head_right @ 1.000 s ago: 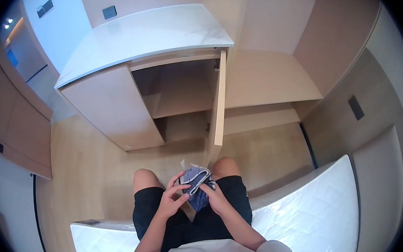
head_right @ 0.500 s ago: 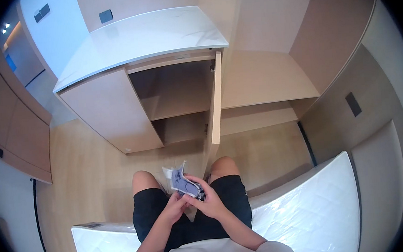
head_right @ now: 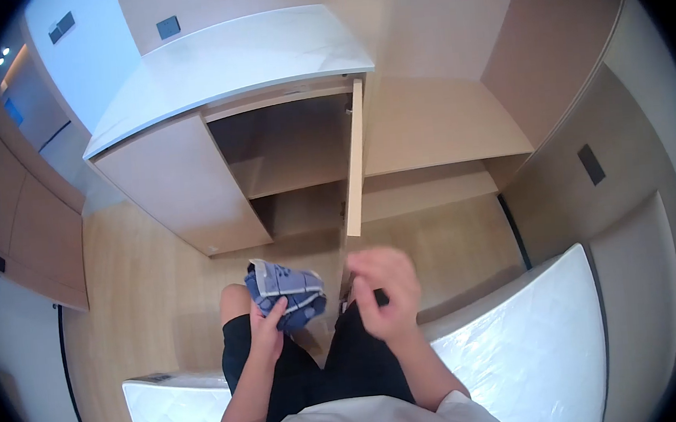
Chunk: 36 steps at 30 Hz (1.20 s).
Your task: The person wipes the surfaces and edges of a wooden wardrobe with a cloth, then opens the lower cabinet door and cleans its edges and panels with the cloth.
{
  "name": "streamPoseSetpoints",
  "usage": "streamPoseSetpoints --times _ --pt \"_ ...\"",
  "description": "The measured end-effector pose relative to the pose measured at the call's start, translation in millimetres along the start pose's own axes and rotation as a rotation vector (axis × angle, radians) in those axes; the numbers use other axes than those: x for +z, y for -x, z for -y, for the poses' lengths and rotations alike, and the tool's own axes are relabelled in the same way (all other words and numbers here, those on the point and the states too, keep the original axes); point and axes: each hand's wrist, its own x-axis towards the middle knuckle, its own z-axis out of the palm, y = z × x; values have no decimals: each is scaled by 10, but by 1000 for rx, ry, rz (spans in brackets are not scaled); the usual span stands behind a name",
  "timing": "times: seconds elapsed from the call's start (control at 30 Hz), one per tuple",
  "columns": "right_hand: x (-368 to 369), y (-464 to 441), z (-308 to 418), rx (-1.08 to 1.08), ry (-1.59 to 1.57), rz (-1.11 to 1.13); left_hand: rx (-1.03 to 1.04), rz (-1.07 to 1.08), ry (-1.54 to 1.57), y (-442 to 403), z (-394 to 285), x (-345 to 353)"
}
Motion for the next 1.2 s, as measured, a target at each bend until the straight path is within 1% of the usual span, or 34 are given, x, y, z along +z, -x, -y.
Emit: streamPoseSetpoints --times 0.07,0.13,0.17,0.2,0.23,0.27,0.33,0.43,0.53,0.57,0.67,0.77,0.87,0.9,0.97,1.07,1.13,1.17,1.2 --pt "-18 -323 -46 -75 178 -33 127 67 -128 -108 -107 148" --pt "126 -553 -243 -37 88 -25 259 124 -311 -207 -196 413" --pt "232 -585 -348 -17 41 -17 316 156 -329 -254 -246 599" --pt "357 -554 -466 24 -86 -37 374 187 -349 -303 -263 795" --pt "503 -505 -606 64 -213 -56 403 218 -305 -411 -168 914" --pt "610 -470 -699 106 -338 -76 400 299 -398 -485 -98 1012" --pt "649 -452 -743 124 -361 -75 592 408 -909 -479 -139 1243" --pt "624 -426 -744 159 -404 -87 494 447 -794 -546 138 1209" --pt "647 -427 -749 141 -387 -91 311 449 -665 -702 369 1050" --pt "679 -410 -807 122 -395 -108 328 401 -795 -694 446 1016" --pt "730 -377 -876 108 -382 -148 339 323 -802 -948 918 788" --pt "744 -378 -827 145 -362 -177 145 219 -885 -1150 1305 570" --pt "735 -379 -747 180 -340 -193 24 283 -747 -1396 1734 245" --pt "727 -386 -757 183 -329 -202 18 287 -732 -1432 1840 192" --pt "744 -379 -783 173 -344 -216 -3 305 -719 -1505 1945 70" --pt "765 -344 -813 180 -352 -238 -106 319 -731 -1508 1868 10" --pt "785 -315 -820 194 -346 -248 -214 368 -639 -1692 2135 -303" --pt "796 -305 -819 200 -340 -256 -263 391 -588 -1783 2256 -384" --pt "811 -306 -842 201 -334 -263 -267 372 -583 -1795 2225 -318"
